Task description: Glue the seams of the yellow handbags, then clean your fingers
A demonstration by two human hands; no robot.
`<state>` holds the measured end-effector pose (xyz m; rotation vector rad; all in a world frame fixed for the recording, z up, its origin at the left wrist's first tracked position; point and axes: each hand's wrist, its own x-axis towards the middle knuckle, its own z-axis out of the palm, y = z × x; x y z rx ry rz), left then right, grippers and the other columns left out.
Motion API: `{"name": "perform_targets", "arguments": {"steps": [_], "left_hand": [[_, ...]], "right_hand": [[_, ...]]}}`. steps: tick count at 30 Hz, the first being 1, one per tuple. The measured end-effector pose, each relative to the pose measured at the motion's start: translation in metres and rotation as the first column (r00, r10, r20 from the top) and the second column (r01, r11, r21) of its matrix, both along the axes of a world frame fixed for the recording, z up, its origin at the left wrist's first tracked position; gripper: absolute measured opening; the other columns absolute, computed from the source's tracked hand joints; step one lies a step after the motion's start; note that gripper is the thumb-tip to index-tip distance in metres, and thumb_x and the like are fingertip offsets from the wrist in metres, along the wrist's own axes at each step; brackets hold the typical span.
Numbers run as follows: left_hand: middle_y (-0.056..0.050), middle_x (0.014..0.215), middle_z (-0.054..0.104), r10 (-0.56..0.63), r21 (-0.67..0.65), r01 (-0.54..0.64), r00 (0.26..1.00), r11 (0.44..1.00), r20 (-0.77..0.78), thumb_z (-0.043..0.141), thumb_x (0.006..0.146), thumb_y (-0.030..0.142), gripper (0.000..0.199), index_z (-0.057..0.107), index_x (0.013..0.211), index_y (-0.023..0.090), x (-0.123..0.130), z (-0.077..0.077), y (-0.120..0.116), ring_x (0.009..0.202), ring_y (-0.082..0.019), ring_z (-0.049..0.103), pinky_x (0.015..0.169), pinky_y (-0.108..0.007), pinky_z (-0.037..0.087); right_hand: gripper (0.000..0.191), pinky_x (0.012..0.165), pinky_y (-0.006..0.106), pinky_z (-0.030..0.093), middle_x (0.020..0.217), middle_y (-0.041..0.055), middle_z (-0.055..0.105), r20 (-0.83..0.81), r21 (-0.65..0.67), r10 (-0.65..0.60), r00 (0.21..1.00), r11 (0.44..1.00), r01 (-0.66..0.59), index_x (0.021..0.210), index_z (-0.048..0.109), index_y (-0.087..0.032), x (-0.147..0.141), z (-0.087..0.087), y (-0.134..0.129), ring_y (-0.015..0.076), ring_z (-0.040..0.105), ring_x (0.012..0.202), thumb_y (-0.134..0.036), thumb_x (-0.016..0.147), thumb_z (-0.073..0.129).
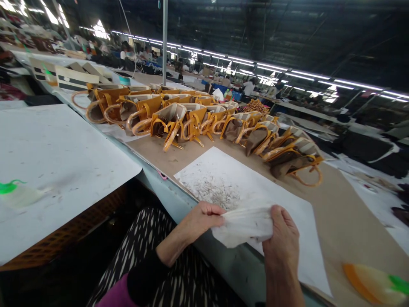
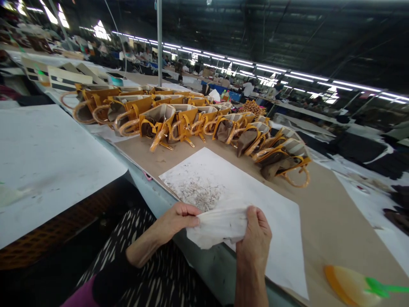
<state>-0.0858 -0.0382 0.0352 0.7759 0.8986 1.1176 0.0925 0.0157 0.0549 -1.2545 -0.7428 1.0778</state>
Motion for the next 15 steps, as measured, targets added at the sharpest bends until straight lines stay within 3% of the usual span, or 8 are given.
{"name": "perform_targets", "arguments": {"steps": [5, 9, 11, 15], "left_hand": [[-0.006, 0.088, 0.07, -0.129, 0.115, 0.11, 0.977, 0.987, 0.167, 0.073, 0.06, 0.019, 0.034, 0.075, 0.094, 0.017, -0.004, 0.004, 0.002, 0.077, -0.017, 0.061, 0.073, -0.024, 0.043], [-0.009, 0.09, 0.068, -0.154, 0.105, 0.128, 0.941, 0.986, 0.3, 0.082, 0.055, 0.033, 0.05, 0.071, 0.102, 0.017, 0.005, 0.005, 0.004, 0.08, -0.021, 0.062, 0.074, -0.027, 0.044], [-0.007, 0.079, 0.067, -0.094, 0.043, 0.086, 0.965, 0.995, 0.246, 0.081, 0.057, 0.039, 0.045, 0.072, 0.093, 0.015, 0.013, 0.003, 0.006, 0.067, -0.017, 0.059, 0.064, -0.025, 0.042], [0.0, 0.056, 0.057, 0.045, -0.079, -0.046, 0.999, 0.996, -0.007, 0.074, 0.061, 0.038, 0.027, 0.067, 0.069, 0.013, 0.024, -0.004, 0.009, 0.048, -0.011, 0.045, 0.049, -0.023, 0.03]], "right_hand": [[0.027, 0.04, 0.02, 0.033, 0.057, -0.0062, 0.051, 0.005, 0.003, 0.02, 1.0, 1.0, -0.02, 0.073, 0.056, -0.02, 0.0, 0.005, -0.002, 0.009, 0.041, 0.048, -0.043, 0.071, 0.07], [0.029, 0.039, 0.02, 0.03, 0.057, -0.0066, 0.05, -0.009, 0.018, 0.083, 0.996, 0.996, -0.083, 0.072, 0.054, -0.021, -0.016, 0.005, -0.007, 0.0084, 0.038, 0.047, -0.045, 0.072, 0.069], [0.03, 0.039, 0.02, 0.031, 0.057, -0.0068, 0.049, -0.008, 0.013, 0.11, 0.994, 0.994, -0.11, 0.071, 0.053, -0.021, -0.026, 0.004, -0.01, 0.0088, 0.039, 0.047, -0.047, 0.072, 0.068], [0.031, 0.039, 0.02, 0.031, 0.054, -0.007, 0.047, 0.021, 0.001, 0.139, 0.99, 0.99, -0.139, 0.069, 0.054, -0.02, -0.033, 0.004, -0.014, 0.0084, 0.038, 0.046, -0.047, 0.071, 0.07]]}}
